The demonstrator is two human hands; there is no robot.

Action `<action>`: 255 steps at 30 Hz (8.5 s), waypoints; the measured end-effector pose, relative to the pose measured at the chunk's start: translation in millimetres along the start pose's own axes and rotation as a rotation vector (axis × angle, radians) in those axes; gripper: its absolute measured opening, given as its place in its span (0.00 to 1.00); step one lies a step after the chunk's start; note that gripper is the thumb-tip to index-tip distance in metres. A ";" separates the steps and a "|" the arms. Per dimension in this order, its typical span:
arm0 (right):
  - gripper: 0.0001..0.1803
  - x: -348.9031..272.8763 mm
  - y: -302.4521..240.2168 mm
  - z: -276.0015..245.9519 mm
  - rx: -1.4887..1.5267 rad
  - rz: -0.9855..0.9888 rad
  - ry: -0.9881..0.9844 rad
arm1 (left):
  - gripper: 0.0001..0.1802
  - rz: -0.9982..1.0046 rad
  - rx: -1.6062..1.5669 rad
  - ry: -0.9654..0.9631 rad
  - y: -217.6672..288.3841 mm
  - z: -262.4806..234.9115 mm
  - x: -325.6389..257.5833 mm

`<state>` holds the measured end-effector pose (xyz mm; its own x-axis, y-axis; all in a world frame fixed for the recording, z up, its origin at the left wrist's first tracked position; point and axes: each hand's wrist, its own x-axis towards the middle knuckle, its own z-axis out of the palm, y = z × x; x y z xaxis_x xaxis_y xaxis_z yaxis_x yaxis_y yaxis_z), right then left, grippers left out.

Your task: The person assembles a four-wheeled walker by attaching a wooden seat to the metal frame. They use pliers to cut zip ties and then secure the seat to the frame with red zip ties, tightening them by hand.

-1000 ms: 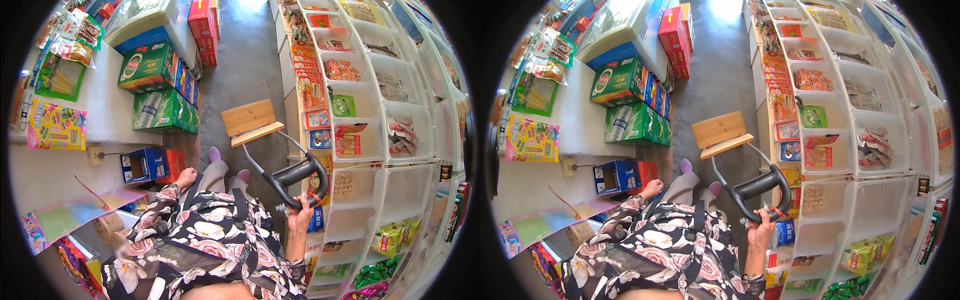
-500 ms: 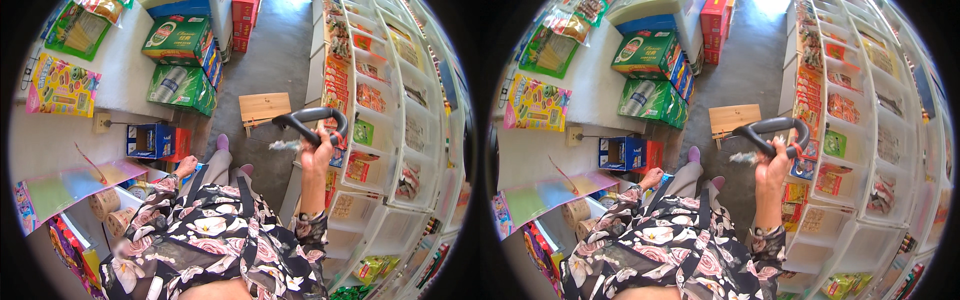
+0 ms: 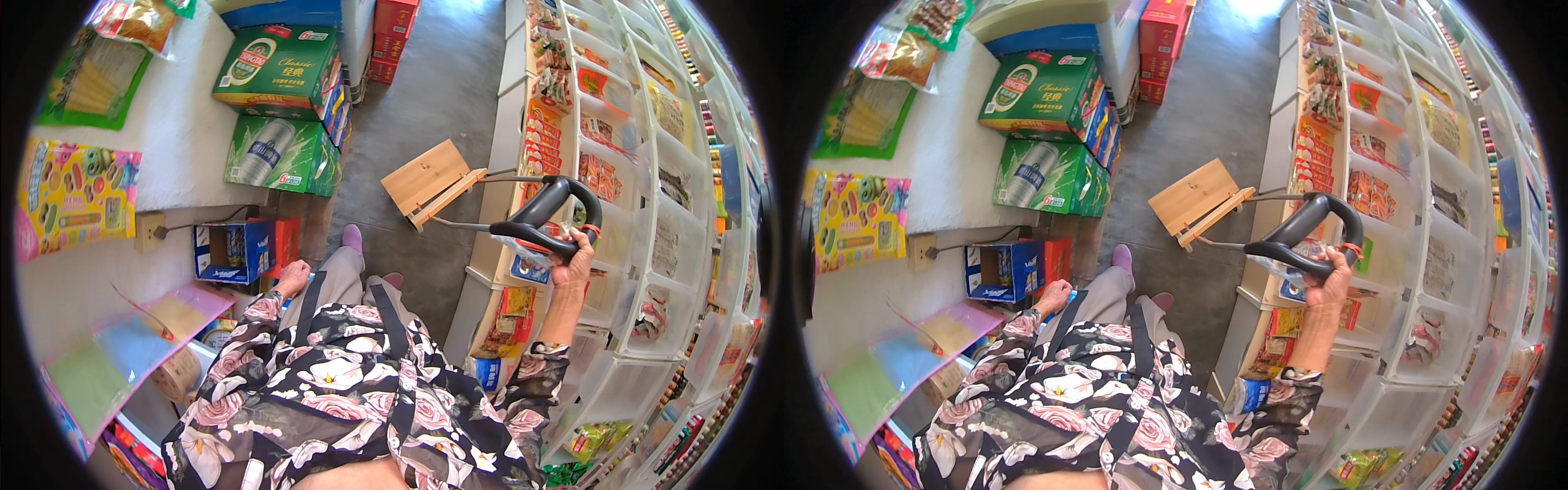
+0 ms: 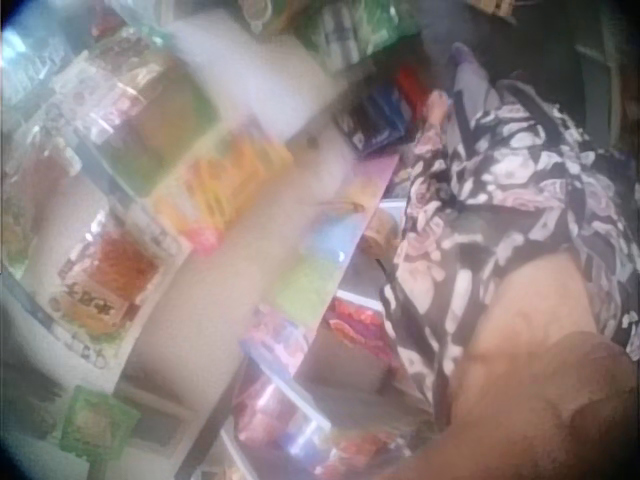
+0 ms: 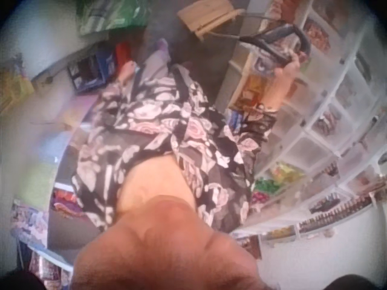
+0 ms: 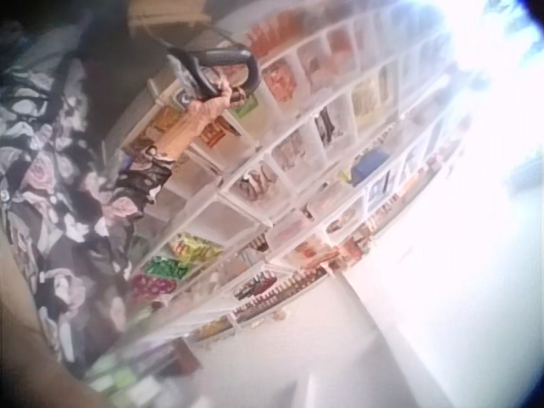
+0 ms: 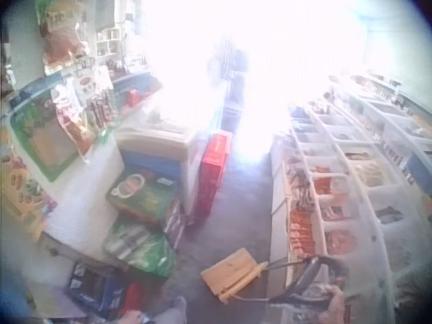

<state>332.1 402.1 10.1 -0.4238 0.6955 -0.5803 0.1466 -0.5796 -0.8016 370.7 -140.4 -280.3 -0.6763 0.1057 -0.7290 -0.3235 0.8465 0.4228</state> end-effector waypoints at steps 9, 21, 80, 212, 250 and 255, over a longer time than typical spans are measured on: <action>0.12 49.9 -35.0 -4.8 -0.261 -0.017 -0.265 | 0.12 0.179 -0.029 -0.020 23.0 -36.3 53.6; 0.09 102.2 -88.1 140.5 -1.068 -0.498 -0.454 | 0.13 -0.044 -0.118 0.066 1.9 -38.3 28.4; 0.10 141.8 256.5 -226.4 -1.069 0.338 -0.137 | 0.10 0.151 -0.208 -0.052 301.4 -3.4 74.4; 0.21 50.6 -254.2 252.5 0.305 -0.805 -0.973 | 0.21 0.304 -1.719 -0.106 425.6 -89.4 137.3; 0.11 162.1 -131.1 236.9 0.156 -0.420 -0.450 | 0.13 0.146 -1.069 0.830 385.0 -239.0 -106.1; 0.14 142.0 -133.7 217.1 0.148 -0.517 -0.469 | 0.16 0.126 -1.055 0.755 369.8 -244.3 -105.7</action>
<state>58.2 486.2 66.0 -0.7513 0.6597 0.0187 -0.2856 -0.2994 -0.9104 161.0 34.0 84.7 -0.8309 -0.4560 -0.3189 -0.3584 0.0002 0.9336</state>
